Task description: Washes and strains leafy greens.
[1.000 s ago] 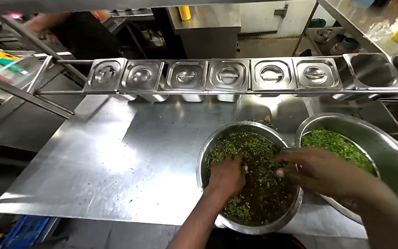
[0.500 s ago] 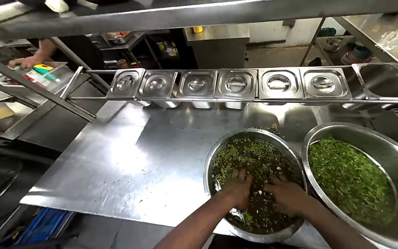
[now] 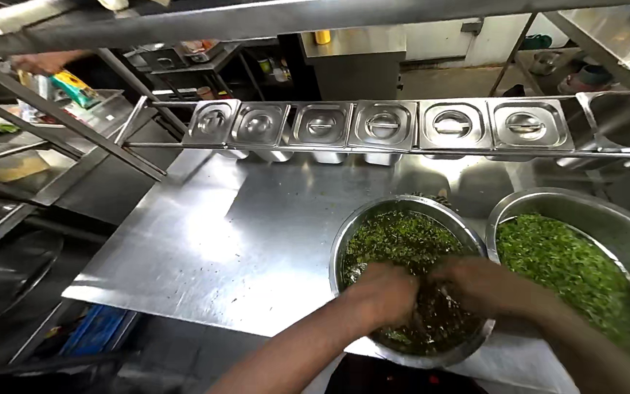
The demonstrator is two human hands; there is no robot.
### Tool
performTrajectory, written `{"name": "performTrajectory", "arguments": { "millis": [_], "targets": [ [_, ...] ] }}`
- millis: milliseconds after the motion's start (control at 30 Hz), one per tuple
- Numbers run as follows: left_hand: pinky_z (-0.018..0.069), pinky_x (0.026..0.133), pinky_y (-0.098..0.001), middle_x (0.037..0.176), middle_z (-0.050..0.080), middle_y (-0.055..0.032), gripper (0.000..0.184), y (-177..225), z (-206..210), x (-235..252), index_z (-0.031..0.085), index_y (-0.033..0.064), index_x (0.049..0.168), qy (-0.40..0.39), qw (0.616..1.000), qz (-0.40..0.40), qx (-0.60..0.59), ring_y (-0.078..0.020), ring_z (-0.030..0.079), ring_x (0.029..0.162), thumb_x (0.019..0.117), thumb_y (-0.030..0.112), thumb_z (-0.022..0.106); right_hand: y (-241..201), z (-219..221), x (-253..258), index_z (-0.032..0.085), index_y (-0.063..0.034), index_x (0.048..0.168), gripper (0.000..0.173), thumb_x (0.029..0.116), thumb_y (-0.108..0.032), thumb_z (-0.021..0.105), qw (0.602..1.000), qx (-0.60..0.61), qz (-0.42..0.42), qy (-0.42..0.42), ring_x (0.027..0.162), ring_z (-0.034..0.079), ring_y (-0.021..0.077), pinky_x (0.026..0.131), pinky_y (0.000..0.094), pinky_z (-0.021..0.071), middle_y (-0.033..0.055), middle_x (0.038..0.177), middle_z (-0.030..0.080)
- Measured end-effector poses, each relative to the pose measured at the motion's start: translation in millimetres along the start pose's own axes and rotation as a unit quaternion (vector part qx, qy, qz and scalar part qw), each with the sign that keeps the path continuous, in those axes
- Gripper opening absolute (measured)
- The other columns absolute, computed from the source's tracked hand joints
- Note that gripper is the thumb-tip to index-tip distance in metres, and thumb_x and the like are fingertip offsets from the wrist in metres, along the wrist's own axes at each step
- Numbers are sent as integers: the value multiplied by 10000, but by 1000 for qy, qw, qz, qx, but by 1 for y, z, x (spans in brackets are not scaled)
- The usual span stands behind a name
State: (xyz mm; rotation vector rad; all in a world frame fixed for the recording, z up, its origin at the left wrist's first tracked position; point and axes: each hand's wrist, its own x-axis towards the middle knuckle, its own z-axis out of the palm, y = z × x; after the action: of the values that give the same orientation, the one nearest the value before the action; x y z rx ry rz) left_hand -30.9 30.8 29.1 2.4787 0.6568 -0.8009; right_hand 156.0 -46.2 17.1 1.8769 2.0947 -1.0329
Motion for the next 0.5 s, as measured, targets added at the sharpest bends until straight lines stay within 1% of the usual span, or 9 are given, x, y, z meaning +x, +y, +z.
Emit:
{"name": "performTrajectory", "arguments": {
  "millis": [67, 167, 300, 333, 367, 400, 433, 467, 500],
  "targets": [
    [517, 954, -590, 1326, 659, -76, 311, 8, -28, -24, 675, 175, 1302, 88, 995, 33, 13, -322, 632, 1195, 1039, 298, 564, -5, -23, -26, 735, -231, 1185, 226, 1013, -264, 591, 986, -44, -59, 147, 1047, 692, 243, 879, 529, 571, 26, 1156, 714],
    [566, 871, -488, 1150, 718, -28, 233, 14, -59, -60, 733, 200, 1196, 284, 951, 121, 7, -222, 682, 1072, 989, 258, 641, -18, -53, -61, 743, -231, 1112, 287, 978, -326, 508, 917, -103, -144, 358, 887, 706, 135, 737, 425, 604, -53, 1007, 724],
    [576, 728, -308, 928, 689, 36, 140, 6, -62, -54, 720, 123, 991, 458, 848, 238, -123, -63, 665, 860, 954, 180, 598, -36, -50, -54, 707, -129, 989, 288, 1002, -311, 484, 828, -44, -168, 533, 671, 642, 74, 555, 316, 533, -28, 806, 683],
    [568, 696, -306, 904, 664, 9, 128, -2, -53, -39, 694, 95, 982, 447, 849, 232, -158, -82, 646, 812, 960, 175, 596, -33, -35, -34, 683, -114, 948, 279, 1007, -308, 491, 821, -18, -165, 547, 632, 624, 74, 521, 300, 523, -13, 774, 660],
    [586, 730, -355, 958, 660, -46, 139, -14, -40, -25, 671, 80, 1035, 392, 888, 188, -151, -145, 656, 848, 987, 193, 606, -25, -14, -11, 675, -111, 933, 291, 1017, -324, 496, 846, -4, -143, 514, 673, 654, 127, 549, 347, 555, 23, 817, 672],
    [584, 876, -477, 1132, 684, -109, 234, -24, -25, -15, 684, 86, 1161, 303, 942, 104, -96, -248, 677, 1025, 991, 240, 637, -13, 9, 8, 708, -119, 997, 297, 1019, -344, 515, 903, 6, -99, 419, 821, 706, 221, 666, 460, 598, 71, 956, 706],
    [498, 1001, -611, 1319, 642, -148, 352, -32, -15, -7, 677, 125, 1271, 197, 980, 21, -29, -351, 610, 1218, 976, 315, 666, -2, 23, 21, 729, -144, 1154, 290, 1034, -346, 558, 959, 35, -41, 280, 1056, 688, 294, 860, 557, 577, 99, 1192, 691],
    [363, 1084, -715, 1439, 575, -173, 423, -38, -11, -3, 666, 135, 1325, 112, 993, -26, -5, -426, 499, 1348, 966, 358, 678, 7, 31, 31, 727, -181, 1223, 282, 1029, -326, 583, 978, 50, 5, 201, 1150, 657, 307, 943, 584, 542, 83, 1296, 665],
    [342, 1115, -697, 1443, 585, -142, 434, -43, -13, -5, 673, 157, 1327, 85, 995, -42, -13, -397, 489, 1375, 980, 417, 663, 11, 30, 32, 717, -194, 1255, 279, 1032, -298, 586, 981, 59, 24, 182, 1134, 666, 305, 953, 586, 533, 79, 1275, 680]
  ]
}}
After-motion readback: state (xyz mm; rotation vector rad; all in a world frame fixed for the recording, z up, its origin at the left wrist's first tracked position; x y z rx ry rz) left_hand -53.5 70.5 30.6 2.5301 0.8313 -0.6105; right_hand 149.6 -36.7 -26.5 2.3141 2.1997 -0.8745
